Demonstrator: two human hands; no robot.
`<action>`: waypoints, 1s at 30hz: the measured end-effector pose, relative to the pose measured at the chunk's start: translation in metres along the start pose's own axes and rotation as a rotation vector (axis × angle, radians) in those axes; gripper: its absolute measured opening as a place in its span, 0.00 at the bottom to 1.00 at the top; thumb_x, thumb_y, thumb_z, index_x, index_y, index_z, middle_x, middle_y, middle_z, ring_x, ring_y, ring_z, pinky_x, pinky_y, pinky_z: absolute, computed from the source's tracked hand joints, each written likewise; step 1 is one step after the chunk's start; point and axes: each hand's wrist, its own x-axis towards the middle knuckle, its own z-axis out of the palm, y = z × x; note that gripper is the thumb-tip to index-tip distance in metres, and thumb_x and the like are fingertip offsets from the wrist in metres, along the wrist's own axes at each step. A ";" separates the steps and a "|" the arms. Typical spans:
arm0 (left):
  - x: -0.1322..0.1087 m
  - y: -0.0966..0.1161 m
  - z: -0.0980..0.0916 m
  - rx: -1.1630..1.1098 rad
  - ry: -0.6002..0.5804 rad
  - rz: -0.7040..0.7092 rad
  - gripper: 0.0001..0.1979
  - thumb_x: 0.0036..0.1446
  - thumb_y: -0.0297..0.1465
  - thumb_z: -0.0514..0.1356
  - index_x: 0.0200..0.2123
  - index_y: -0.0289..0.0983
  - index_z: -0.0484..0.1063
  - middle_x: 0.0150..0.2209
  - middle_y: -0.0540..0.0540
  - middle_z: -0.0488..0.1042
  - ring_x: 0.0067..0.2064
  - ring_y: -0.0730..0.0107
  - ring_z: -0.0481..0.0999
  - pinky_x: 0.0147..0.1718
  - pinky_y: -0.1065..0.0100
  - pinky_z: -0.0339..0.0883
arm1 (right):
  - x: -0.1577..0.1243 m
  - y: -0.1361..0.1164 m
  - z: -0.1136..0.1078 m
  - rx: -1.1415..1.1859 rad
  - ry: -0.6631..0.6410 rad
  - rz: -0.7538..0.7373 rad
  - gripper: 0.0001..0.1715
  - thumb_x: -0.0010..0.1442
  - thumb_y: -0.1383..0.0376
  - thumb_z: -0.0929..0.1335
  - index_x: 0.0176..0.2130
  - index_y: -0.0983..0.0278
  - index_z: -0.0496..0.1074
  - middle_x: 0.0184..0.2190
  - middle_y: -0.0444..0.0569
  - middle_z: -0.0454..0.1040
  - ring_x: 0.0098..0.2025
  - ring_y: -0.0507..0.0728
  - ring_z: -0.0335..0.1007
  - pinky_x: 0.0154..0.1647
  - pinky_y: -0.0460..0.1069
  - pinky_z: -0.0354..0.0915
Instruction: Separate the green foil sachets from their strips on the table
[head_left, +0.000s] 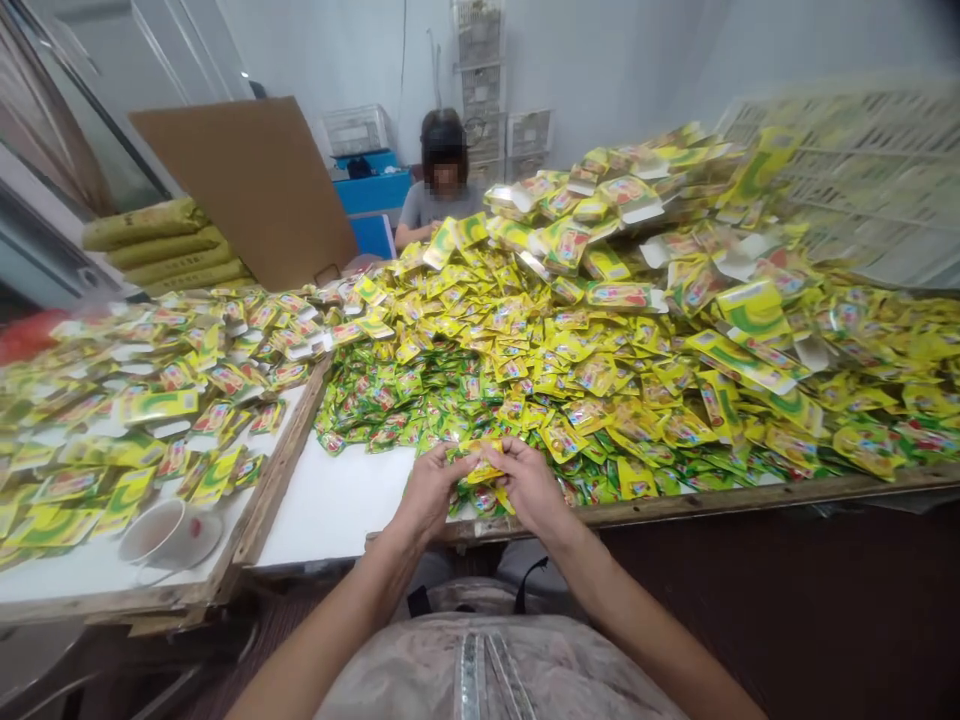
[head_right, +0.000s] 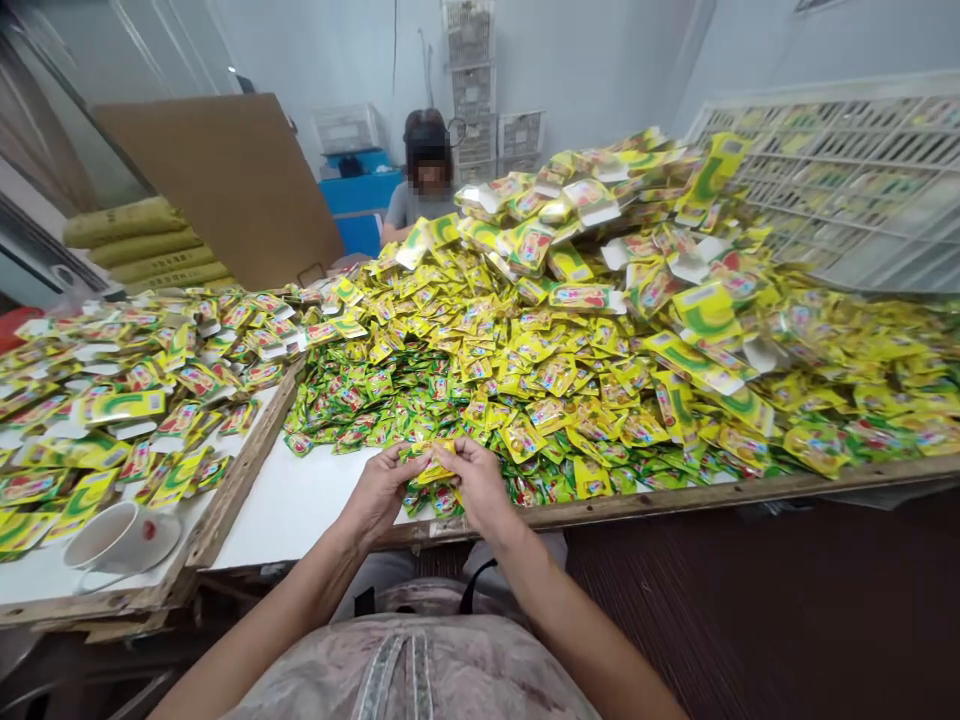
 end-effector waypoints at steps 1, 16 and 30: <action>0.003 0.000 0.002 -0.037 -0.017 -0.023 0.20 0.29 0.36 0.72 0.28 0.35 0.73 0.23 0.51 0.74 0.26 0.72 0.71 0.26 0.73 0.61 | 0.001 -0.002 -0.004 0.075 -0.041 0.056 0.18 0.42 0.55 0.72 0.24 0.64 0.65 0.23 0.42 0.67 0.24 0.49 0.60 0.23 0.44 0.57; 0.022 0.020 0.019 0.155 -0.066 -0.001 0.08 0.36 0.32 0.70 0.22 0.35 0.78 0.26 0.47 0.75 0.30 0.71 0.72 0.33 0.71 0.63 | 0.022 -0.031 -0.026 -0.345 -0.387 -0.049 0.20 0.53 0.54 0.67 0.39 0.64 0.75 0.37 0.49 0.76 0.41 0.60 0.70 0.46 0.53 0.65; 0.241 0.172 -0.094 1.314 0.397 0.390 0.27 0.45 0.22 0.61 0.52 0.37 0.66 0.60 0.33 0.58 0.62 0.43 0.52 0.54 0.47 0.50 | 0.013 0.010 -0.019 -0.501 0.131 0.060 0.27 0.46 0.43 0.66 0.36 0.59 0.74 0.17 0.43 0.69 0.13 0.51 0.54 0.13 0.46 0.50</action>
